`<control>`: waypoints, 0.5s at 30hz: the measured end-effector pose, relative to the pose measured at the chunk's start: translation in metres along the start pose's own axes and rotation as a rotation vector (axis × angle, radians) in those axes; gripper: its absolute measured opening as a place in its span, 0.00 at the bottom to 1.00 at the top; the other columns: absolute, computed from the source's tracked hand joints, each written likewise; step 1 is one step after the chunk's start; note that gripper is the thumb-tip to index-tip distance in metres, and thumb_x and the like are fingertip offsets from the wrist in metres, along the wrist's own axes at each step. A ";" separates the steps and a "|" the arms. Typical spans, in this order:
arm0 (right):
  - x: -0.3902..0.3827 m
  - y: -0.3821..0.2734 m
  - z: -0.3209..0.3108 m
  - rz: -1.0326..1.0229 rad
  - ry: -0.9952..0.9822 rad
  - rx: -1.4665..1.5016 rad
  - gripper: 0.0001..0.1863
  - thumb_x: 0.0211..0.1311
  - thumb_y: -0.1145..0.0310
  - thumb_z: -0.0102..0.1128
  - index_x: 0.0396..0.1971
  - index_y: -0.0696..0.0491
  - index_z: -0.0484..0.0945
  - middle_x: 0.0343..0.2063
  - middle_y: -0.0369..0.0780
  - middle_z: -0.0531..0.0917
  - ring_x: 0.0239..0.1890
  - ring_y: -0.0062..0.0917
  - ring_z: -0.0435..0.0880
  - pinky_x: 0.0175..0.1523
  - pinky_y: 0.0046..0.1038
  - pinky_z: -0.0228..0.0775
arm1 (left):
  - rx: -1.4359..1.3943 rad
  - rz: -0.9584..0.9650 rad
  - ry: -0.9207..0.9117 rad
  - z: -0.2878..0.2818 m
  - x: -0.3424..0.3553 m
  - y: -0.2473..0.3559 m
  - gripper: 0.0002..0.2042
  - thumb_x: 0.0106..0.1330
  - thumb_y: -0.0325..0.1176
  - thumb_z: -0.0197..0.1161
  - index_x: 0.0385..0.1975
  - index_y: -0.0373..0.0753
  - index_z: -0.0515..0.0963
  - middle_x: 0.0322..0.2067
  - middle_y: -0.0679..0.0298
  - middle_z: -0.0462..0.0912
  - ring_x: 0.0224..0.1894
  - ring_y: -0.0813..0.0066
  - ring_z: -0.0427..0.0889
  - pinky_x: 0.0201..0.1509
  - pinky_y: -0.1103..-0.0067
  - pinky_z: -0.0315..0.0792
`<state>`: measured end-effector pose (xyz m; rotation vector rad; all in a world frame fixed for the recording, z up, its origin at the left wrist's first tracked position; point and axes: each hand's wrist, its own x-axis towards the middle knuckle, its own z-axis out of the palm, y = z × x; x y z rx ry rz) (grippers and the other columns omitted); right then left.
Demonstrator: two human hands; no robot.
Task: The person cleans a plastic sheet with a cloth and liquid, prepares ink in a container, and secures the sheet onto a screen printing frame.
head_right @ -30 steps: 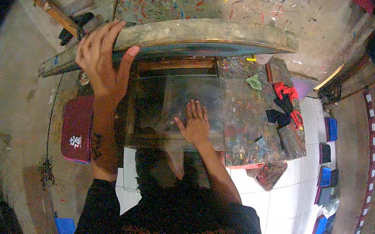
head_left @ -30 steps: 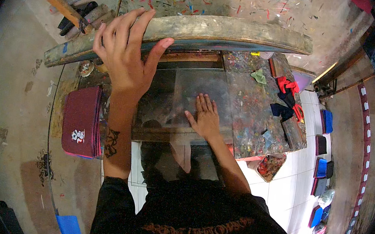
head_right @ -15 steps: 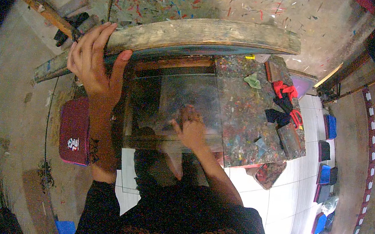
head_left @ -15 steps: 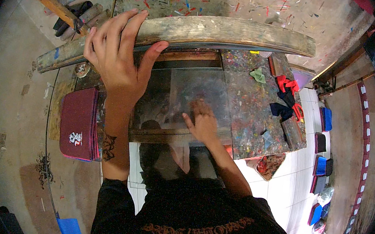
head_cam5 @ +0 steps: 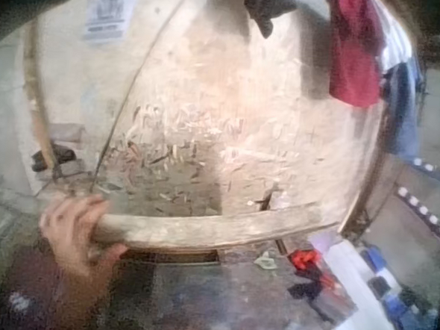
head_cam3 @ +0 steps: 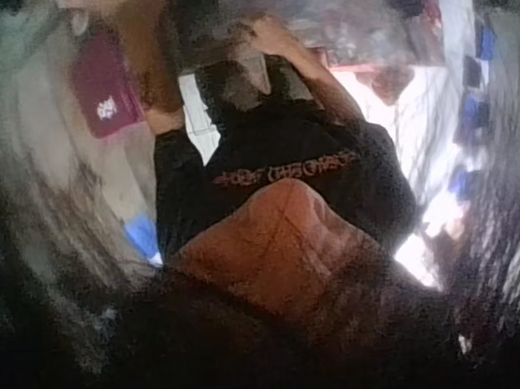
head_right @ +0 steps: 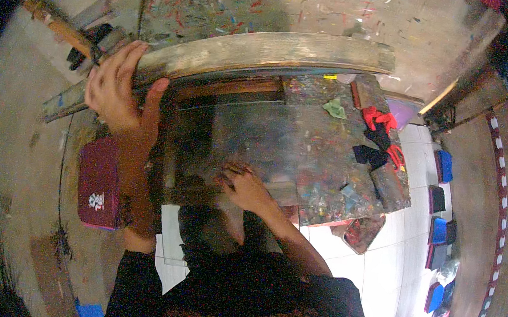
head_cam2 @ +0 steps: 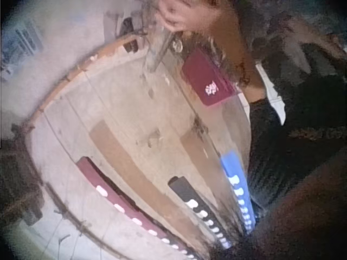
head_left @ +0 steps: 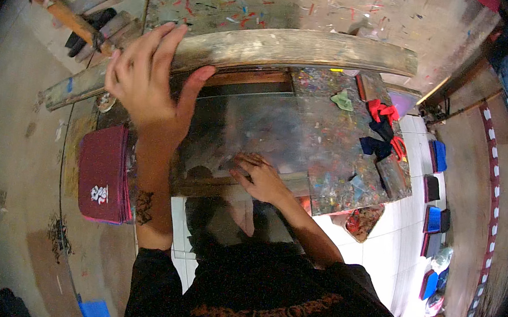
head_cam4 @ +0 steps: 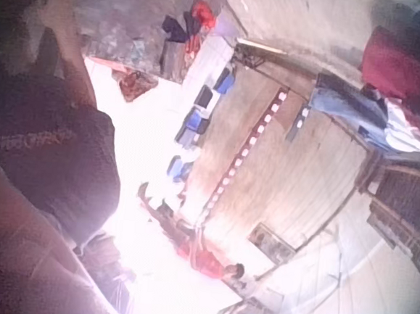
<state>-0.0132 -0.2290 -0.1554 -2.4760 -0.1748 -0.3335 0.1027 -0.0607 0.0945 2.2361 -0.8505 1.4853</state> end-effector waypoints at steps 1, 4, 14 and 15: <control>-0.004 0.008 -0.011 0.064 -0.029 0.093 0.28 0.72 0.49 0.53 0.53 0.61 0.81 0.50 0.54 0.83 0.57 0.50 0.79 0.63 0.45 0.69 | -0.002 0.005 0.008 0.001 0.001 -0.001 0.27 0.64 0.58 0.64 0.59 0.51 0.77 0.58 0.70 0.78 0.62 0.66 0.73 0.71 0.59 0.49; -0.013 0.061 -0.067 0.206 0.180 0.022 0.23 0.70 0.54 0.56 0.52 0.58 0.82 0.48 0.54 0.83 0.53 0.49 0.81 0.59 0.44 0.71 | -0.008 0.009 0.014 0.003 0.005 -0.005 0.27 0.65 0.59 0.63 0.60 0.51 0.77 0.58 0.70 0.78 0.62 0.66 0.72 0.72 0.59 0.48; -0.033 0.302 -0.233 0.630 0.599 -0.785 0.23 0.57 0.54 0.69 0.49 0.51 0.83 0.48 0.49 0.83 0.56 0.44 0.78 0.57 0.45 0.72 | -0.016 0.005 0.032 0.012 0.023 -0.009 0.26 0.66 0.57 0.62 0.60 0.51 0.77 0.58 0.70 0.79 0.63 0.65 0.72 0.73 0.59 0.48; -0.029 0.312 -0.233 0.605 0.551 -0.792 0.23 0.57 0.54 0.70 0.50 0.51 0.84 0.50 0.48 0.82 0.58 0.44 0.77 0.59 0.45 0.72 | -0.020 0.010 0.038 0.013 0.024 -0.009 0.26 0.66 0.57 0.62 0.60 0.51 0.77 0.58 0.69 0.79 0.63 0.65 0.72 0.73 0.60 0.48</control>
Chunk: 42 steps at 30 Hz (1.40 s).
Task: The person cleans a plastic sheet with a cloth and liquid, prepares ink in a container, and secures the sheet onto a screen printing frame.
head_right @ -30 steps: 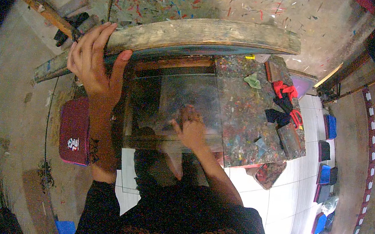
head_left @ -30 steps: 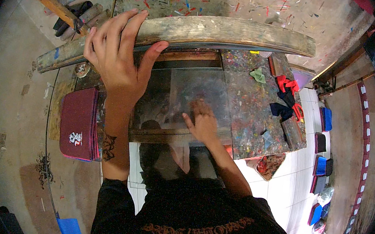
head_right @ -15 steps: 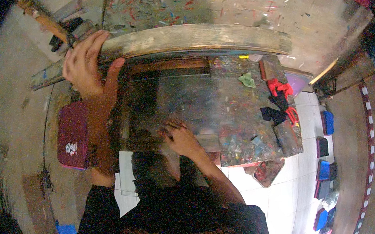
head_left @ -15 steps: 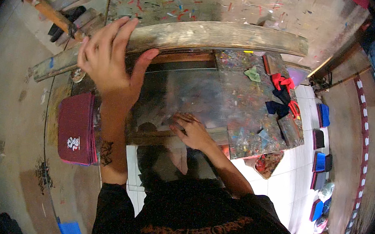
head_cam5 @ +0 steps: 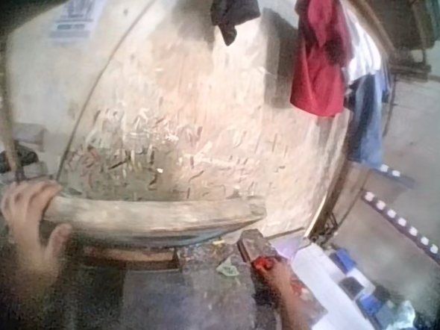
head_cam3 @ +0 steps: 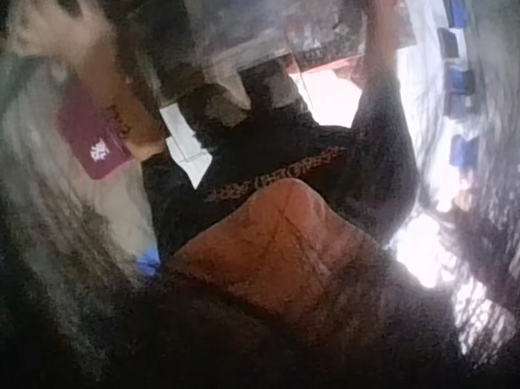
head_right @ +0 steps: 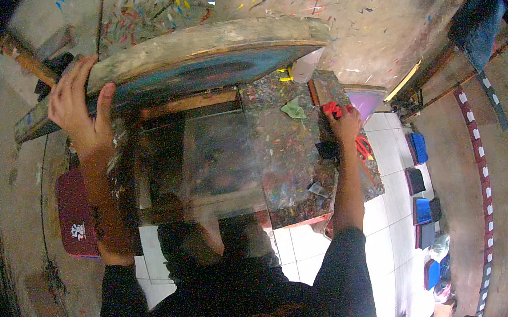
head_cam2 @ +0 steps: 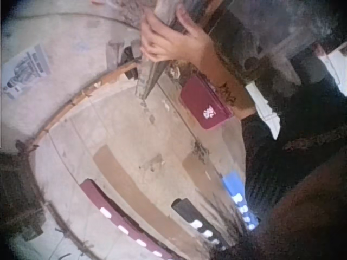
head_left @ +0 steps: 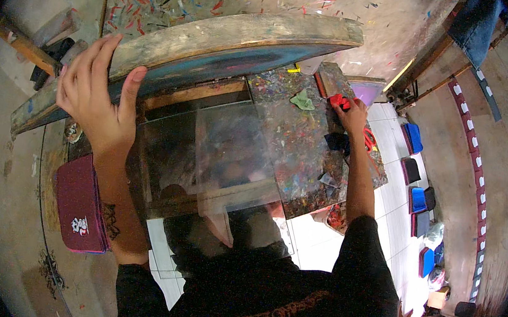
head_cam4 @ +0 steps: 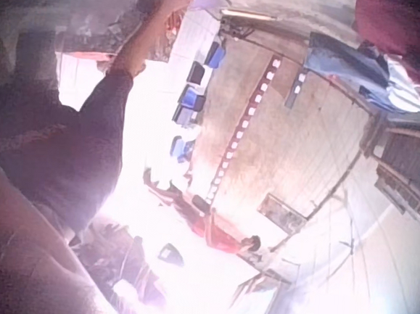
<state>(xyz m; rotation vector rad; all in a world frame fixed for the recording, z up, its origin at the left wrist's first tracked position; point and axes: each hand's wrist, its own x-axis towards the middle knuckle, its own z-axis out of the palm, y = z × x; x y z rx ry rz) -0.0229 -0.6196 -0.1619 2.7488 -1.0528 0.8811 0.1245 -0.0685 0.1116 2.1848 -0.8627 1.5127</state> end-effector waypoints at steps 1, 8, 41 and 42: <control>0.007 0.000 0.008 -0.089 0.028 0.003 0.23 0.56 0.54 0.70 0.50 0.51 0.84 0.51 0.48 0.82 0.60 0.43 0.76 0.60 0.45 0.71 | -0.002 -0.002 0.004 0.001 0.001 0.000 0.26 0.66 0.57 0.62 0.60 0.51 0.77 0.58 0.69 0.79 0.63 0.65 0.72 0.73 0.60 0.48; 0.052 -0.042 0.001 -0.184 0.285 0.427 0.18 0.60 0.60 0.69 0.44 0.57 0.82 0.45 0.48 0.84 0.50 0.43 0.82 0.56 0.42 0.72 | 0.002 0.026 0.027 0.005 0.004 -0.007 0.25 0.65 0.56 0.64 0.57 0.50 0.79 0.55 0.69 0.80 0.60 0.62 0.73 0.71 0.61 0.51; -0.193 -0.282 0.012 -0.694 -0.850 0.239 0.31 0.50 0.77 0.63 0.60 0.51 0.77 0.44 0.53 0.85 0.43 0.46 0.87 0.48 0.43 0.81 | -0.006 -0.013 0.056 0.013 0.013 -0.006 0.23 0.65 0.54 0.65 0.57 0.51 0.79 0.55 0.65 0.81 0.60 0.61 0.74 0.69 0.60 0.53; -0.195 -0.285 0.008 -0.788 -0.883 0.249 0.31 0.50 0.77 0.63 0.59 0.51 0.78 0.44 0.53 0.85 0.43 0.46 0.87 0.49 0.43 0.80 | 0.002 -0.014 0.043 0.013 0.013 -0.007 0.23 0.65 0.54 0.65 0.57 0.51 0.79 0.55 0.65 0.81 0.61 0.61 0.73 0.69 0.60 0.53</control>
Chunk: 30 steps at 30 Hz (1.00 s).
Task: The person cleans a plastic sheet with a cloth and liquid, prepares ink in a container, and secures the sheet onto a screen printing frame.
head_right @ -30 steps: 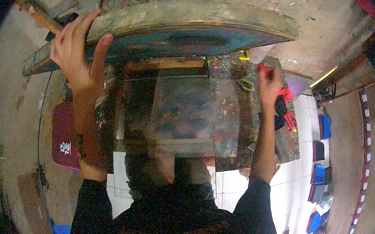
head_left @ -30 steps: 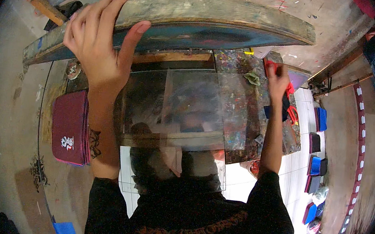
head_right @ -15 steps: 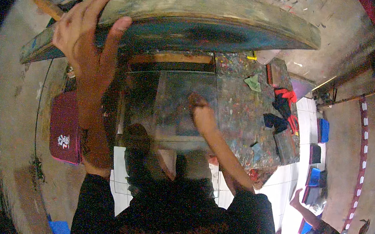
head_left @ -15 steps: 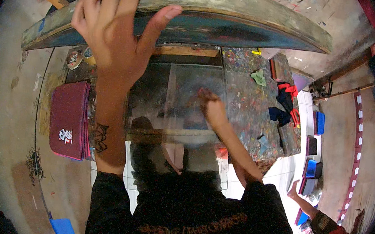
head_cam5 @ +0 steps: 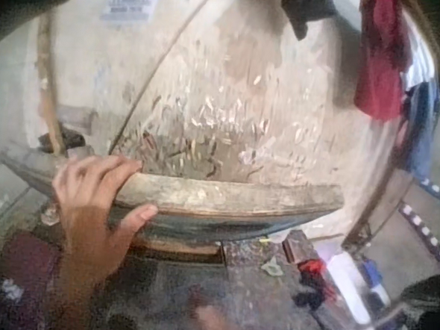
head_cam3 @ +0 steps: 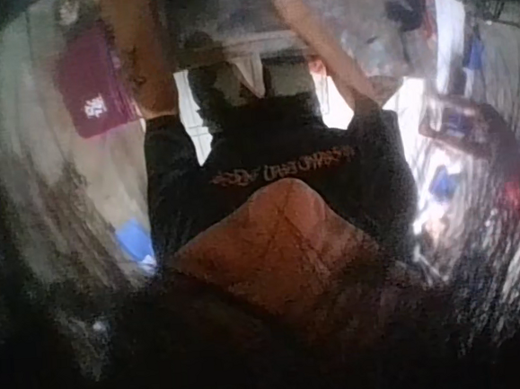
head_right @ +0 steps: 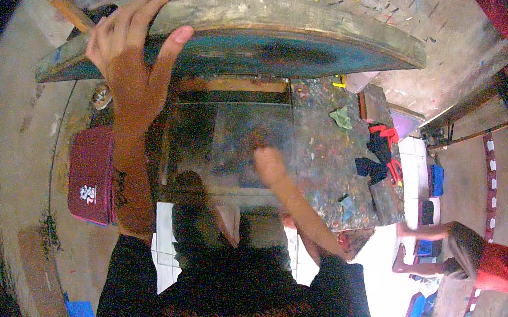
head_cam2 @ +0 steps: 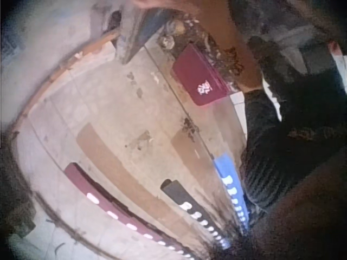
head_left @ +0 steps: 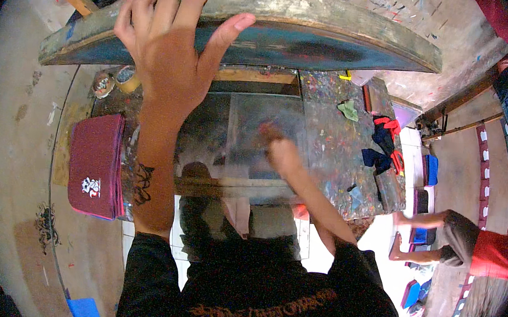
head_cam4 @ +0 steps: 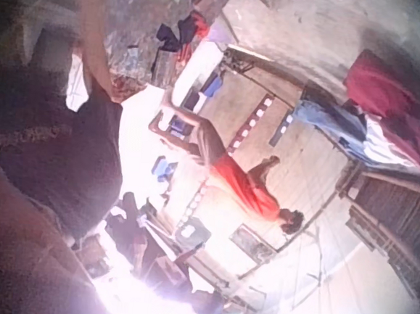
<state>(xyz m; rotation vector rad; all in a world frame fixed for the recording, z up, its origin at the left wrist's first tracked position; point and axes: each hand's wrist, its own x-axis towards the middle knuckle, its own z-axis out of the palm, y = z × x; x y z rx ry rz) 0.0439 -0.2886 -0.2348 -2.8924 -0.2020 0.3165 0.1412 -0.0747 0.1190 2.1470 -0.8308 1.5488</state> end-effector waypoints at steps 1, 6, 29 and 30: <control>-0.001 -0.002 -0.004 -0.139 -0.062 0.015 0.31 0.50 0.77 0.63 0.59 0.50 0.78 0.44 0.53 0.85 0.44 0.46 0.87 0.50 0.43 0.80 | -0.009 0.001 -0.001 0.000 0.000 0.000 0.23 0.65 0.54 0.65 0.57 0.51 0.79 0.56 0.65 0.81 0.61 0.61 0.73 0.69 0.60 0.53; -0.008 -0.020 -0.014 0.141 0.048 0.048 0.32 0.48 0.80 0.59 0.60 0.52 0.77 0.59 0.47 0.80 0.46 0.44 0.87 0.50 0.41 0.82 | -0.048 0.029 0.074 -0.001 -0.003 0.002 0.25 0.63 0.58 0.66 0.54 0.50 0.80 0.52 0.71 0.81 0.57 0.65 0.75 0.68 0.58 0.52; -0.141 -0.207 0.066 -0.233 0.108 0.705 0.21 0.67 0.71 0.53 0.60 0.53 0.77 0.63 0.45 0.77 0.67 0.39 0.73 0.72 0.40 0.62 | -0.285 -0.118 -0.801 -0.134 -0.281 0.076 0.30 0.53 0.58 0.73 0.46 0.38 0.80 0.45 0.57 0.81 0.48 0.54 0.79 0.56 0.57 0.69; -0.149 -0.213 0.061 -0.348 0.046 0.705 0.21 0.67 0.73 0.54 0.59 0.52 0.78 0.62 0.44 0.78 0.66 0.38 0.74 0.71 0.39 0.64 | -0.324 -0.160 -0.822 -0.131 -0.293 0.078 0.29 0.53 0.56 0.74 0.44 0.38 0.80 0.44 0.57 0.81 0.47 0.54 0.78 0.55 0.58 0.69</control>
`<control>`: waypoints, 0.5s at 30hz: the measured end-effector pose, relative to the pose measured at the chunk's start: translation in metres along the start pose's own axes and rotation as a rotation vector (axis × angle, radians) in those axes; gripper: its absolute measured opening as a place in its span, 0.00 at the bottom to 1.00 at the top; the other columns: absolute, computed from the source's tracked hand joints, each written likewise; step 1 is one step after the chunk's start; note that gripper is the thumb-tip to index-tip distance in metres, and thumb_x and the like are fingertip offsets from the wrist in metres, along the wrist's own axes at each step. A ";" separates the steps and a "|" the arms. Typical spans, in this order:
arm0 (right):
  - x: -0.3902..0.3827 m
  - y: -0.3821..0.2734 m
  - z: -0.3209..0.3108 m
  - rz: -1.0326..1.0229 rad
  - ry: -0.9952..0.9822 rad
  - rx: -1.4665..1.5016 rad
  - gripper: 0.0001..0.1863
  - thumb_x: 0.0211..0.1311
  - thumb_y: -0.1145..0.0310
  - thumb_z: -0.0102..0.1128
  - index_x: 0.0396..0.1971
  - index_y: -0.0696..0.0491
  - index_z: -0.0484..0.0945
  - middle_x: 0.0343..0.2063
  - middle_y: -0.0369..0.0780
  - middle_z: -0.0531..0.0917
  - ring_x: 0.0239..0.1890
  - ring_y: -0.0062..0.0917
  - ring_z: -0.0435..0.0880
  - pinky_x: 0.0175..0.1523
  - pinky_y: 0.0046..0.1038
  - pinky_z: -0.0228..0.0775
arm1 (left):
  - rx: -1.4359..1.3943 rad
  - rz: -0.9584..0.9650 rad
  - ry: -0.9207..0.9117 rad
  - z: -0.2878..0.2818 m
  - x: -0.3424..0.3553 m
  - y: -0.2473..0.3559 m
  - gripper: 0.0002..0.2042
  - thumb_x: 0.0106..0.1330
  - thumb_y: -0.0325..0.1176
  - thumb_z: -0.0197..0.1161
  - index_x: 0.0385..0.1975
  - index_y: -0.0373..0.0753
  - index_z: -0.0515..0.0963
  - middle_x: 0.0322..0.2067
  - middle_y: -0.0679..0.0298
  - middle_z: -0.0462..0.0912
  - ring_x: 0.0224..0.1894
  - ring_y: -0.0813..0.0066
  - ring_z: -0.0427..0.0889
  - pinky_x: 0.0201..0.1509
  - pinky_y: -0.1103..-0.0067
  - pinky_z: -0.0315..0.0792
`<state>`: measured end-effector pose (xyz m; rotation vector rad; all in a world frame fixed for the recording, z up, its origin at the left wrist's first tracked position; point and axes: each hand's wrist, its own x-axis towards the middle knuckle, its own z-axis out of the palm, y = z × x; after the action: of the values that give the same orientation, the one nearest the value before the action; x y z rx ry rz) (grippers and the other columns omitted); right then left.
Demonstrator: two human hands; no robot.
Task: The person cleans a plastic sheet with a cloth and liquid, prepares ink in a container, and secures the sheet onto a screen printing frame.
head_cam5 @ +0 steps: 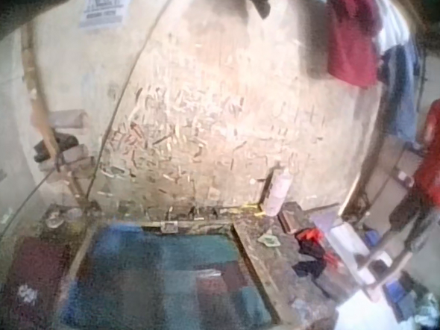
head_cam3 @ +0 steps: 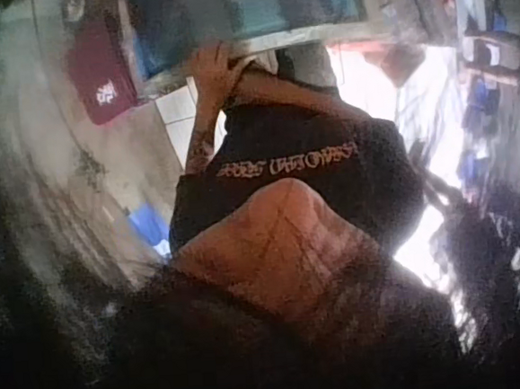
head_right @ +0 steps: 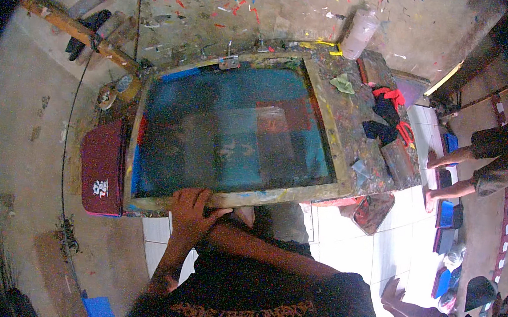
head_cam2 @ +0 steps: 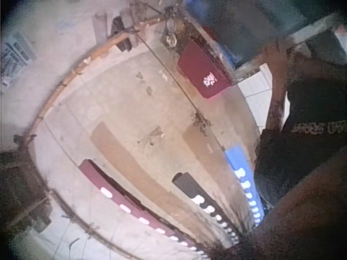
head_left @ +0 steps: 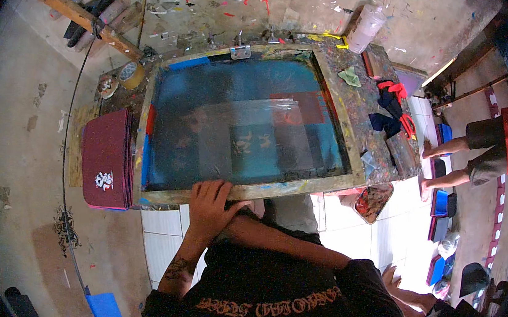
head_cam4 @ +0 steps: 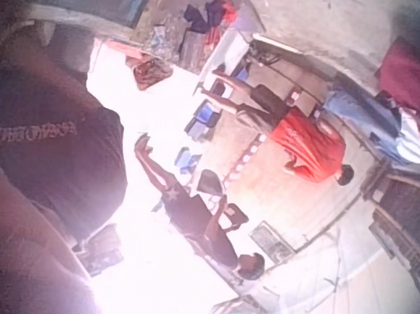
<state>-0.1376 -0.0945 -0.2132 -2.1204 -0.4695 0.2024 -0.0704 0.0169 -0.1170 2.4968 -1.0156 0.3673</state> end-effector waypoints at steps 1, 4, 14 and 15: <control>-0.009 -0.008 -0.007 -0.080 -0.254 0.150 0.20 0.67 0.75 0.53 0.58 0.53 0.78 0.60 0.44 0.79 0.65 0.36 0.76 0.70 0.38 0.65 | -0.010 0.001 -0.017 0.010 -0.004 -0.002 0.28 0.53 0.56 0.74 0.44 0.38 0.80 0.44 0.57 0.81 0.47 0.54 0.78 0.54 0.59 0.69; -0.037 -0.035 -0.046 -0.124 -0.369 0.374 0.19 0.66 0.80 0.53 0.55 0.53 0.81 0.55 0.42 0.84 0.59 0.35 0.82 0.66 0.37 0.71 | -0.046 -0.023 -0.072 0.032 -0.014 -0.007 0.27 0.52 0.53 0.76 0.42 0.38 0.80 0.42 0.57 0.81 0.47 0.55 0.78 0.52 0.60 0.69; -0.098 -0.060 -0.160 0.176 0.173 0.485 0.12 0.71 0.71 0.61 0.51 0.53 0.84 0.41 0.39 0.89 0.44 0.22 0.87 0.50 0.27 0.76 | -0.069 -0.102 -0.201 0.037 -0.013 -0.012 0.36 0.49 0.55 0.78 0.53 0.37 0.75 0.56 0.51 0.74 0.59 0.50 0.72 0.63 0.57 0.65; -0.101 -0.059 -0.168 0.195 0.251 0.487 0.12 0.71 0.70 0.61 0.51 0.54 0.84 0.40 0.39 0.90 0.43 0.20 0.86 0.49 0.26 0.76 | -0.047 -0.106 -0.208 0.035 -0.009 -0.010 0.40 0.48 0.55 0.78 0.57 0.36 0.74 0.61 0.49 0.72 0.63 0.48 0.70 0.66 0.56 0.64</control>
<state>-0.1919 -0.2343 -0.0740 -1.6788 -0.0521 0.1414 -0.0667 0.0120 -0.1535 2.5725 -0.9510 0.0515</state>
